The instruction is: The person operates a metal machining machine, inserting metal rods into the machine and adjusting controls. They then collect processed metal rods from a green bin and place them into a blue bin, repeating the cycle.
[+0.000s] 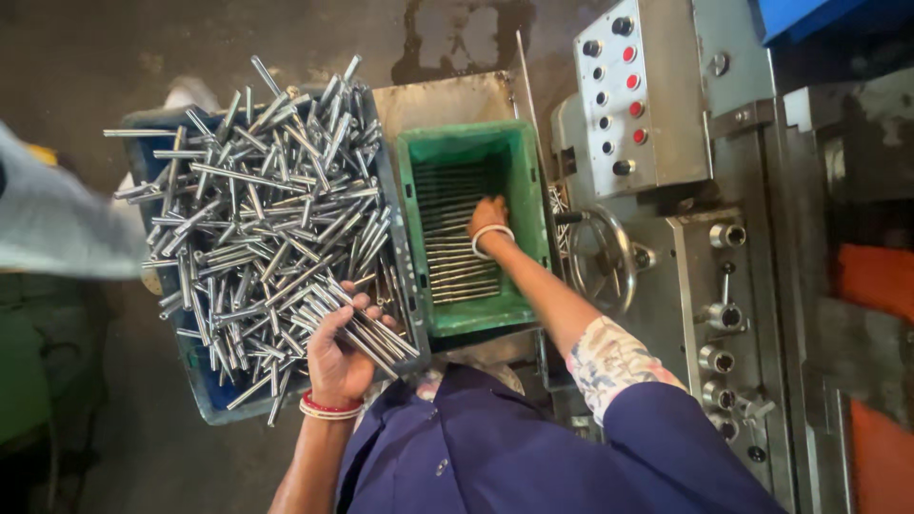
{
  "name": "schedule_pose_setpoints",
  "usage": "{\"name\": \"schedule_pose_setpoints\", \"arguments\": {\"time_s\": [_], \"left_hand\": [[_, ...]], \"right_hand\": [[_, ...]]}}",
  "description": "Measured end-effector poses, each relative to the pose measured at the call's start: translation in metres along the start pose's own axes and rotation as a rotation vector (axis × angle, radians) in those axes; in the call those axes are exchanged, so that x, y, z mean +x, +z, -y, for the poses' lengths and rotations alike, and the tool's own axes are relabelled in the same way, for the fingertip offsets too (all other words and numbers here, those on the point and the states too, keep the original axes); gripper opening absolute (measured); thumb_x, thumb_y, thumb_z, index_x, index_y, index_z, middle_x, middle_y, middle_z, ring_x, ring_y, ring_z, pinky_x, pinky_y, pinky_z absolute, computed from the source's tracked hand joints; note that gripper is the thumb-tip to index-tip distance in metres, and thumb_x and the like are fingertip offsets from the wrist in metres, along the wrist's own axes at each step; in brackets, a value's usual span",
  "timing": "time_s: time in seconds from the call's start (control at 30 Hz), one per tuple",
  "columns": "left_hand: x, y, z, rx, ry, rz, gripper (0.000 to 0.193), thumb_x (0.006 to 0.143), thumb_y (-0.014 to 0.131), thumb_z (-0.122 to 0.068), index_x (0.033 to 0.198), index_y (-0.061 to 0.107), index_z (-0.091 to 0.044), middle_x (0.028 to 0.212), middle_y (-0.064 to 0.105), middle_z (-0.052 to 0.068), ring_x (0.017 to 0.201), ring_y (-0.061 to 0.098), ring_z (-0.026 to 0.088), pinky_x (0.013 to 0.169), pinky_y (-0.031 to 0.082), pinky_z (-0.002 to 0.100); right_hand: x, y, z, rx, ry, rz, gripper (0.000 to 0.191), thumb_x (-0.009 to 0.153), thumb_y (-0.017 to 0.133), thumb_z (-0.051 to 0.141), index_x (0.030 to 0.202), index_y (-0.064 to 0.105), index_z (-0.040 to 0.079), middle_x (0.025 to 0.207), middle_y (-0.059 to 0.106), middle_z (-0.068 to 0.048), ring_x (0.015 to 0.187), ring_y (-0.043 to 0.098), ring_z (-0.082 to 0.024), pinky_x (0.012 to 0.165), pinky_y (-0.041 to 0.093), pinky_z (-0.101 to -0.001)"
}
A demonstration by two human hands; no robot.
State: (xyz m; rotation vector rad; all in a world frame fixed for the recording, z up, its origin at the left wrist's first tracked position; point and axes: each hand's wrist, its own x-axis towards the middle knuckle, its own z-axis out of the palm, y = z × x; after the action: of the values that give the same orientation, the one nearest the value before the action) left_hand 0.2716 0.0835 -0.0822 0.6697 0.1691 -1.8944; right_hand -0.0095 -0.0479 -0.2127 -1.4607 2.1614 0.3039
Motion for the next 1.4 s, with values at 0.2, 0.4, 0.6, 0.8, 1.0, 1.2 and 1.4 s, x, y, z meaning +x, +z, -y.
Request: {"name": "schedule_pose_setpoints", "arguments": {"time_s": [0.2,0.4,0.6,0.8,1.0,1.2,1.4], "left_hand": [[-0.003,-0.001,0.004,0.032,0.015,-0.037,0.038,0.091,0.061,-0.005,0.128,0.057,-0.008,0.1,0.063,0.006,0.092,0.062,0.021,0.092,0.052,0.048],[-0.006,0.002,0.003,0.01,0.006,0.004,0.039,0.09,0.062,-0.005,0.128,0.055,-0.009,0.098,0.062,0.005,0.092,0.063,0.021,0.092,0.052,0.048],[-0.007,0.004,0.003,0.092,0.025,-0.079,0.04,0.088,0.061,-0.005,0.128,0.054,-0.008,0.097,0.063,0.006,0.09,0.063,0.022,0.089,0.053,0.048],[-0.007,0.003,0.005,0.089,0.005,-0.073,0.039,0.09,0.062,-0.005,0.128,0.056,-0.009,0.099,0.065,0.006,0.092,0.063,0.022,0.09,0.054,0.047],[-0.004,0.008,0.014,0.045,0.005,0.015,0.038,0.091,0.061,-0.005,0.128,0.056,-0.008,0.107,0.065,0.008,0.103,0.065,0.026,0.098,0.053,0.049],[0.003,0.012,0.015,0.036,-0.025,-0.048,0.044,0.088,0.059,-0.009,0.131,0.056,-0.009,0.134,0.063,0.012,0.121,0.063,0.032,0.102,0.052,0.056],[0.009,0.009,0.028,0.014,-0.01,0.1,0.045,0.093,0.06,-0.008,0.137,0.053,-0.003,0.153,0.057,0.016,0.132,0.058,0.032,0.11,0.049,0.052]], "right_hand": [[0.0,-0.011,0.021,0.119,-0.487,-0.453,0.044,0.09,0.057,0.01,0.133,0.06,0.001,0.127,0.061,-0.022,0.118,0.06,-0.041,0.101,0.052,-0.05],[0.0,-0.03,0.042,-0.079,-0.537,-0.109,0.043,0.086,0.058,0.026,0.12,0.063,0.001,0.127,0.062,-0.025,0.117,0.059,-0.041,0.1,0.048,-0.0528],[0.012,-0.043,0.062,0.002,-0.451,0.089,0.029,0.093,0.057,0.02,0.114,0.068,0.003,0.124,0.069,-0.026,0.115,0.067,-0.041,0.099,0.056,-0.05],[0.01,-0.036,0.058,-0.012,-0.605,-0.192,0.039,0.074,0.07,0.009,0.112,0.068,0.0,0.135,0.057,-0.026,0.113,0.062,-0.043,0.095,0.053,-0.0527],[0.006,-0.05,0.059,-0.138,-0.537,0.074,0.033,0.08,0.074,0.014,0.11,0.068,0.001,0.133,0.058,-0.026,0.116,0.062,-0.043,0.097,0.054,-0.0513],[-0.088,-0.087,0.037,0.673,-0.786,-0.484,0.011,0.088,0.072,0.008,0.099,0.071,0.005,0.097,0.067,-0.012,0.089,0.069,-0.031,0.079,0.057,-0.0418],[-0.193,-0.094,0.04,0.733,-0.954,-0.001,0.015,0.083,0.082,0.02,0.092,0.079,0.008,0.083,0.072,-0.004,0.077,0.068,-0.014,0.07,0.053,-0.0288]]}}
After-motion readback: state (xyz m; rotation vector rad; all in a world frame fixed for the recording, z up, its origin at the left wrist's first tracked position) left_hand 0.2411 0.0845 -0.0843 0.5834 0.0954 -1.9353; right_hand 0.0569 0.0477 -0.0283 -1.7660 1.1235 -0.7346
